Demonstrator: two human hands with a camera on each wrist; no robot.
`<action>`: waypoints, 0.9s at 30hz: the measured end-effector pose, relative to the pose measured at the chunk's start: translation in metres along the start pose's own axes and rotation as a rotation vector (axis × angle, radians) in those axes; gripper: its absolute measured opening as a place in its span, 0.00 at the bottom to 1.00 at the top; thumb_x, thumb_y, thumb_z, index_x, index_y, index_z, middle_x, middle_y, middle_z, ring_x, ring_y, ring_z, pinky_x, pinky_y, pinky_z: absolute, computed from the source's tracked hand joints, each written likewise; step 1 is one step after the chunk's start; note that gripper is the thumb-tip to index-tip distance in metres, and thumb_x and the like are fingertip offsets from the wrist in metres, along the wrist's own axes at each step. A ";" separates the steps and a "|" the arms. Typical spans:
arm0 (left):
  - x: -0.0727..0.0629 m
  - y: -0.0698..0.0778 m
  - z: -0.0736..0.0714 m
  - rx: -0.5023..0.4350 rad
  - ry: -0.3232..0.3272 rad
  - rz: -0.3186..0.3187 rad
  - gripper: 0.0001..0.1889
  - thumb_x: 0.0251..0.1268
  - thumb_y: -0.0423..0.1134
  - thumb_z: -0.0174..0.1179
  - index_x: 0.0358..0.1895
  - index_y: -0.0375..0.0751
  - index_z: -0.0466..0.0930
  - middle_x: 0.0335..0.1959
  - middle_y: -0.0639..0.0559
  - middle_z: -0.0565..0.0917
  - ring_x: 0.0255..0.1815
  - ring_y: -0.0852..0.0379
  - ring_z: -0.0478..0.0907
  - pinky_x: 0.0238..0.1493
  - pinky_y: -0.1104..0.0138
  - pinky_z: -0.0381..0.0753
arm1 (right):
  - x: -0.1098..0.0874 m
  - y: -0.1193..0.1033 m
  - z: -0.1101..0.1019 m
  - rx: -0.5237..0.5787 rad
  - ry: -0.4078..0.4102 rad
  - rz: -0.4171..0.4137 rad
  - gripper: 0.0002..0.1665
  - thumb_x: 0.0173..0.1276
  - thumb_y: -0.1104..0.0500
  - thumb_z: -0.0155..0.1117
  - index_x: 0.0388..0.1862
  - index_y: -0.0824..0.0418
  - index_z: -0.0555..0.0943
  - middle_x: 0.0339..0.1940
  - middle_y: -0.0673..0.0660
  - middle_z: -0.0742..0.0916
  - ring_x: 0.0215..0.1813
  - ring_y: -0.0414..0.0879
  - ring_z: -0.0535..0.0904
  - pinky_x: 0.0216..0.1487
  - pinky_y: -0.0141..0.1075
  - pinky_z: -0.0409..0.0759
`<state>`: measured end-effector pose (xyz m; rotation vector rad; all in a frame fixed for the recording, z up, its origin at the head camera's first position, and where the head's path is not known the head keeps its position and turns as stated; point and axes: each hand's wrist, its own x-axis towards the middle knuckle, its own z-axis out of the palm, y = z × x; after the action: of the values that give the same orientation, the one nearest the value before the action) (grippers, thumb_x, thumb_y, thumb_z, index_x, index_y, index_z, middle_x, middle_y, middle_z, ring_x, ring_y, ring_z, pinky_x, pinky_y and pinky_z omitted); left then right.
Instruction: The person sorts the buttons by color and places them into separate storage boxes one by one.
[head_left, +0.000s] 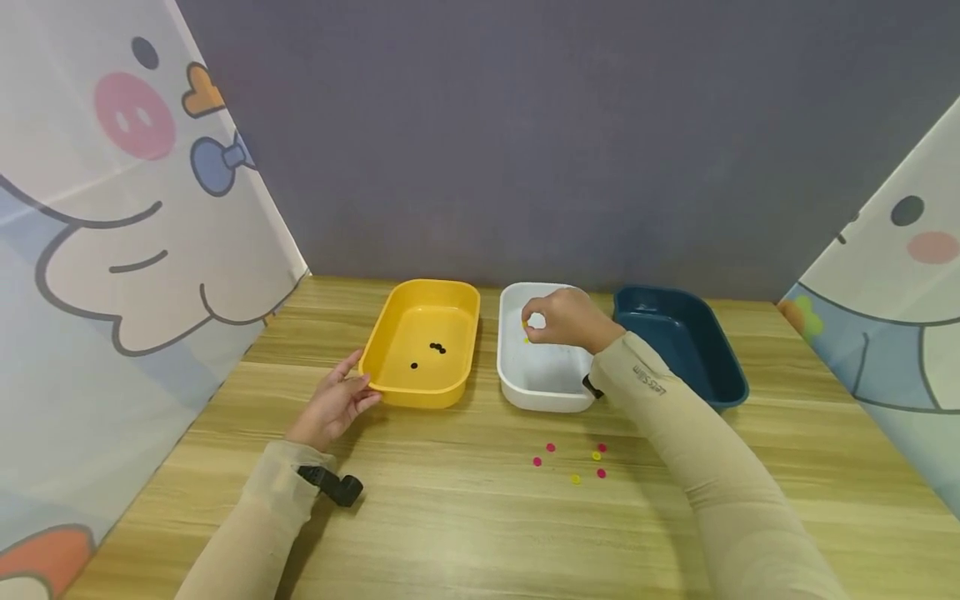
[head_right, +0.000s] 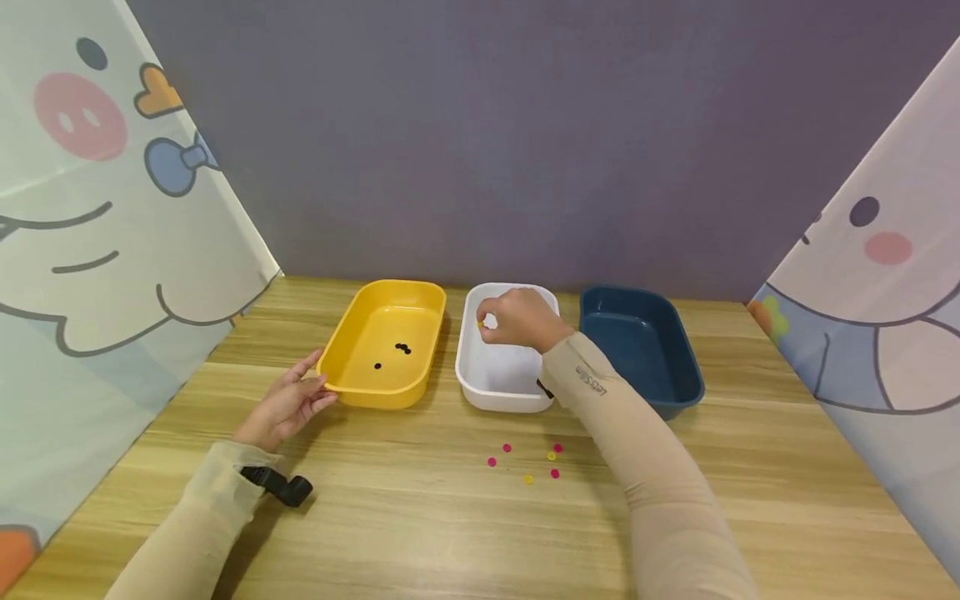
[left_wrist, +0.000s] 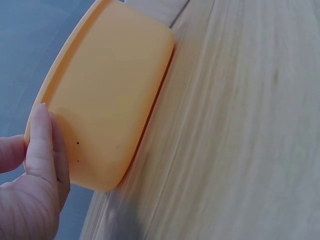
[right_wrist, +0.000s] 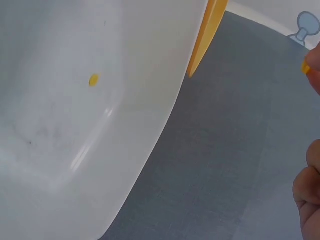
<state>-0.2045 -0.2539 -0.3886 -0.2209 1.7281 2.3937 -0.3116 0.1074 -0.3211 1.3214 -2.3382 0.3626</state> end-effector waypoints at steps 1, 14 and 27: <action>0.000 0.000 0.000 0.003 0.000 0.000 0.34 0.76 0.26 0.38 0.78 0.45 0.35 0.46 0.43 0.72 0.29 0.61 0.80 0.38 0.73 0.84 | 0.001 0.001 0.000 0.003 -0.004 0.010 0.05 0.53 0.62 0.67 0.30 0.58 0.86 0.08 0.46 0.73 0.15 0.33 0.56 0.15 0.33 0.65; -0.002 -0.001 -0.001 0.041 0.009 0.017 0.33 0.76 0.28 0.38 0.78 0.45 0.34 0.48 0.43 0.70 0.30 0.62 0.79 0.39 0.74 0.83 | 0.011 0.018 0.004 -0.090 -0.033 0.033 0.06 0.54 0.62 0.67 0.33 0.60 0.86 0.12 0.50 0.79 0.15 0.40 0.64 0.16 0.36 0.70; 0.001 -0.005 0.004 0.058 0.018 0.037 0.32 0.76 0.27 0.37 0.78 0.44 0.36 0.48 0.42 0.71 0.30 0.62 0.79 0.38 0.74 0.83 | 0.016 0.036 0.022 -0.127 -0.137 0.068 0.07 0.56 0.60 0.66 0.34 0.59 0.85 0.15 0.49 0.81 0.17 0.41 0.68 0.21 0.38 0.75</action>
<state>-0.2046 -0.2483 -0.3927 -0.2052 1.8223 2.3706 -0.3547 0.1043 -0.3326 1.2444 -2.4784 0.1453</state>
